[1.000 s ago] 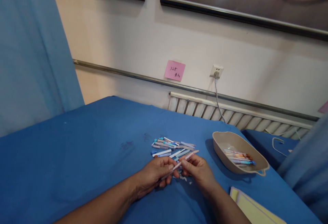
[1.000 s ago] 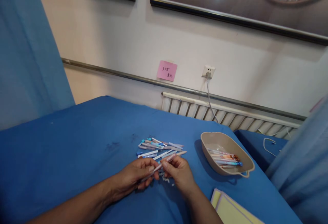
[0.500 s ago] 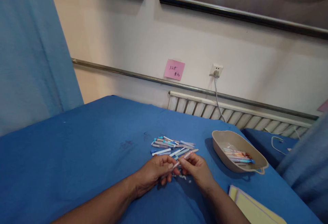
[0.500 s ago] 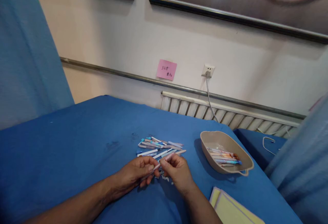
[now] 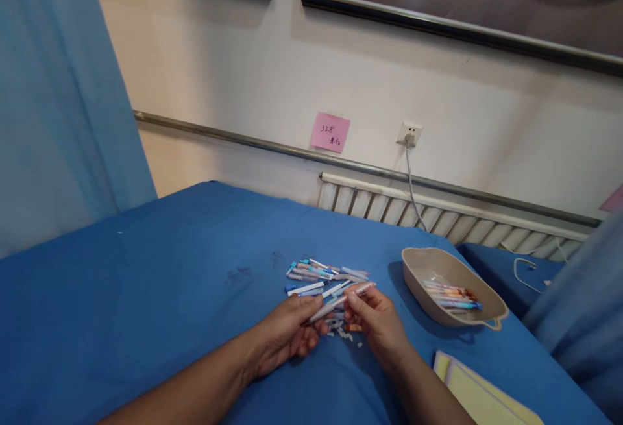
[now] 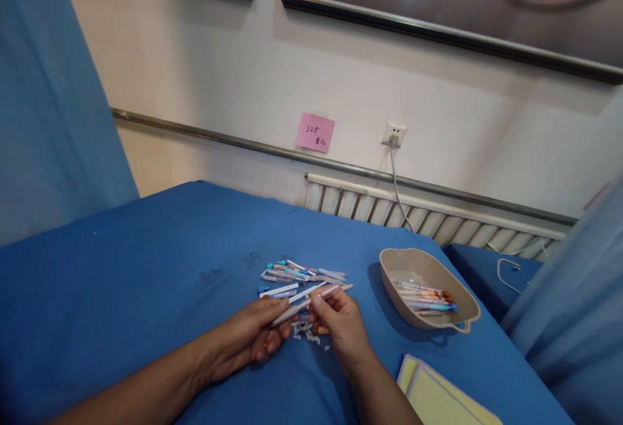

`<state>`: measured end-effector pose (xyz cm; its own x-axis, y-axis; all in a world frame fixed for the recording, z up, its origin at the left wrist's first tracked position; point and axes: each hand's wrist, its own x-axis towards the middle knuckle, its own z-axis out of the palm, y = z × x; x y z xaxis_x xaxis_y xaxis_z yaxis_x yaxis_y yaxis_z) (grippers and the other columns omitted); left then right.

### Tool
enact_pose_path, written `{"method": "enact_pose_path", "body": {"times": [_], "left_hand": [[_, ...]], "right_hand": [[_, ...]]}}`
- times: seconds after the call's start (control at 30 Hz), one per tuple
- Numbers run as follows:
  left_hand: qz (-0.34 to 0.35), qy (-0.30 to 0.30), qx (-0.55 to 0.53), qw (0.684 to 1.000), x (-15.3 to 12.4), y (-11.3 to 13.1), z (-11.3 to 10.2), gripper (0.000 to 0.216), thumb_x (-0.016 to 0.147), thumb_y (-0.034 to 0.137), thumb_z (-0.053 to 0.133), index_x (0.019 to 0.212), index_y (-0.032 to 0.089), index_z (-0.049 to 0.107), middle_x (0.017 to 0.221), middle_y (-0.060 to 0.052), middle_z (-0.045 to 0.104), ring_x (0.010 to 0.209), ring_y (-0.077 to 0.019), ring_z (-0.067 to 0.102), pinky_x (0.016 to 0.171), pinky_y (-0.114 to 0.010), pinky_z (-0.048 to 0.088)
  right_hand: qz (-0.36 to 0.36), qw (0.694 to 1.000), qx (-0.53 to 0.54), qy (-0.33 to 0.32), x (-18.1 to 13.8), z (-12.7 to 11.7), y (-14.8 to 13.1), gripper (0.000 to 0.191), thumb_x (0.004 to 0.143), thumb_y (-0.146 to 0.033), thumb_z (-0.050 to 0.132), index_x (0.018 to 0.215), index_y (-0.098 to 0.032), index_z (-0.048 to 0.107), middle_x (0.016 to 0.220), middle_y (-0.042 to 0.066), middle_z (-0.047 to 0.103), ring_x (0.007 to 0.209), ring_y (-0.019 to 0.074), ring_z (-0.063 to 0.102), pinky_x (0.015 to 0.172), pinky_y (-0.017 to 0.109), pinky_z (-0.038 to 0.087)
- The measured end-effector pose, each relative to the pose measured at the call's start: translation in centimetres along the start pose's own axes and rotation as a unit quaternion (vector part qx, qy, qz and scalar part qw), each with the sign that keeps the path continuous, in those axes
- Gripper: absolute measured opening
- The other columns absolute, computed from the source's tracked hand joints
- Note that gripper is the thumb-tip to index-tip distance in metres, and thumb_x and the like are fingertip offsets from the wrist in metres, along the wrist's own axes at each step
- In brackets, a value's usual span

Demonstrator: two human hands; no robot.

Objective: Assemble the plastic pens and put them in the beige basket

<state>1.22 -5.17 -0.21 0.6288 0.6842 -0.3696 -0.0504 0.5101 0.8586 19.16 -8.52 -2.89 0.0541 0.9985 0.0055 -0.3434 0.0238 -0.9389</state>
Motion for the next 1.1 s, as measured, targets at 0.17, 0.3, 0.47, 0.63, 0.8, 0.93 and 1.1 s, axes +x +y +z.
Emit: {"method": "enact_pose_path", "body": {"times": [0.17,0.3,0.47,0.63,0.8,0.93,1.1], "left_hand": [[0.053,0.003,0.009,0.999,0.0,-0.2,-0.1,0.034,0.072,0.045,0.067,0.07,0.016,0.049,0.051,0.005,0.051,0.037,-0.0035,0.037,0.035,-0.014,0.025],[0.106,0.015,-0.007,0.994,0.1,-0.3,0.1,0.031,0.067,0.035,0.075,0.073,0.016,0.051,0.052,0.006,0.053,0.044,-0.005,0.046,0.044,-0.015,0.035],[0.041,0.01,-0.051,0.998,0.3,-0.3,0.0,0.04,0.076,0.052,0.062,0.093,0.016,0.057,0.069,-0.002,0.064,0.047,-0.0082,0.054,0.04,-0.016,0.034],[0.061,0.018,0.013,0.998,0.3,-0.1,-0.1,0.031,0.069,0.041,0.071,0.076,0.013,0.058,0.051,0.003,0.056,0.037,-0.0048,0.044,0.036,-0.015,0.029],[0.067,0.017,-0.034,0.997,-0.1,0.2,0.3,0.044,0.067,0.04,0.074,0.101,0.018,0.056,0.077,-0.002,0.068,0.055,-0.0101,0.06,0.043,-0.016,0.039],[0.017,0.011,-0.017,1.0,0.2,0.0,0.1,0.043,0.075,0.055,0.06,0.084,0.012,0.06,0.063,-0.003,0.064,0.041,-0.0072,0.051,0.035,-0.016,0.031],[0.09,0.021,0.001,0.996,0.1,0.0,0.1,0.04,0.062,0.032,0.079,0.091,0.017,0.056,0.064,0.003,0.062,0.045,-0.0063,0.051,0.04,-0.014,0.033]], "right_hand": [[0.012,0.999,-0.036,0.026,-0.1,0.3,-0.1,0.034,0.07,-0.044,0.072,0.088,-0.016,0.062,0.07,0.002,0.066,0.058,0.0117,0.058,0.051,0.022,0.046],[0.015,0.999,-0.031,0.038,-0.3,0.8,-0.5,0.036,0.07,-0.047,0.071,0.087,-0.016,0.062,0.075,0.005,0.069,0.061,0.0137,0.062,0.052,0.022,0.047],[0.004,0.999,0.012,0.052,-0.3,0.9,-1.3,0.037,0.069,-0.047,0.072,0.088,-0.017,0.062,0.087,0.007,0.07,0.064,0.0151,0.064,0.051,0.023,0.049],[0.018,0.999,0.018,0.043,-0.2,0.8,-1.4,0.038,0.07,-0.048,0.07,0.09,-0.017,0.06,0.09,0.007,0.07,0.057,0.0129,0.062,0.047,0.022,0.048],[0.021,0.999,0.022,0.034,-0.1,1.0,-1.2,0.04,0.071,-0.05,0.069,0.091,-0.017,0.059,0.082,0.006,0.07,0.054,0.0118,0.06,0.045,0.02,0.047],[0.013,0.999,0.025,0.036,0.0,0.9,-1.1,0.04,0.069,-0.05,0.07,0.091,-0.018,0.059,0.085,0.006,0.07,0.055,0.012,0.061,0.045,0.021,0.048],[0.023,0.999,0.015,0.042,0.0,0.8,-1.1,0.042,0.069,-0.051,0.07,0.092,-0.017,0.06,0.075,0.004,0.069,0.05,0.0104,0.058,0.044,0.019,0.046]]}}
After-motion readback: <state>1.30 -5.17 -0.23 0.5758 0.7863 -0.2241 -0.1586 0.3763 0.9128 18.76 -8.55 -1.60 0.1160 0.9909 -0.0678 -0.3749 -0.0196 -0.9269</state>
